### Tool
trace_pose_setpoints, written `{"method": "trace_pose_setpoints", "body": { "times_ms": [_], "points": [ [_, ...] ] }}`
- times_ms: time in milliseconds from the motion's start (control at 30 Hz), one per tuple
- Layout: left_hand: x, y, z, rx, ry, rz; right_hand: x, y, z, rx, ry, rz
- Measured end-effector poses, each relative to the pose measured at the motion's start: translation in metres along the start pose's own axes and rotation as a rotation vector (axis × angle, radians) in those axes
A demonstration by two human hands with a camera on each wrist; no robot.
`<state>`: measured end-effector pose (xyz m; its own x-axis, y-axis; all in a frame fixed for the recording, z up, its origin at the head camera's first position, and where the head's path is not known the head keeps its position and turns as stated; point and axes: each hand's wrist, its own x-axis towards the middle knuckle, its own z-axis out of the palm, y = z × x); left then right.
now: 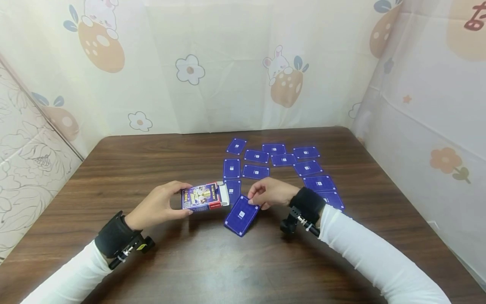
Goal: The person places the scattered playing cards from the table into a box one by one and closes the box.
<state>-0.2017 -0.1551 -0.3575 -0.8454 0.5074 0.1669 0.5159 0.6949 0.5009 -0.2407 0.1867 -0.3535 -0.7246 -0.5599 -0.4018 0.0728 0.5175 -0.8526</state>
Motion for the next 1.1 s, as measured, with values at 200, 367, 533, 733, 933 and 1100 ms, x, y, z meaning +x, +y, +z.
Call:
{"method": "trace_pose_setpoints", "body": {
  "times_ms": [200, 367, 533, 733, 933, 1100],
  "points": [
    [0.000, 0.001, -0.001, 0.005, 0.003, -0.002, -0.016, 0.002, -0.014, 0.278, 0.113, -0.004],
    [0.001, 0.001, -0.002, -0.003, 0.008, 0.004, -0.027, 0.000, -0.022, 0.477, 0.248, -0.073],
    [0.002, 0.002, -0.003, -0.003, 0.008, 0.010, -0.035, -0.004, -0.016, 0.690, 0.254, -0.140],
    [0.003, 0.004, -0.002, -0.004, 0.014, 0.019, -0.033, -0.005, -0.002, 0.738, 0.246, -0.162],
    [0.005, 0.007, -0.003, -0.006, 0.017, 0.016, -0.026, -0.003, 0.005, 0.732, 0.240, -0.173],
    [0.006, 0.009, -0.003, -0.009, 0.018, 0.019, -0.024, -0.003, 0.008, 0.727, 0.231, -0.156]
  ]
}}
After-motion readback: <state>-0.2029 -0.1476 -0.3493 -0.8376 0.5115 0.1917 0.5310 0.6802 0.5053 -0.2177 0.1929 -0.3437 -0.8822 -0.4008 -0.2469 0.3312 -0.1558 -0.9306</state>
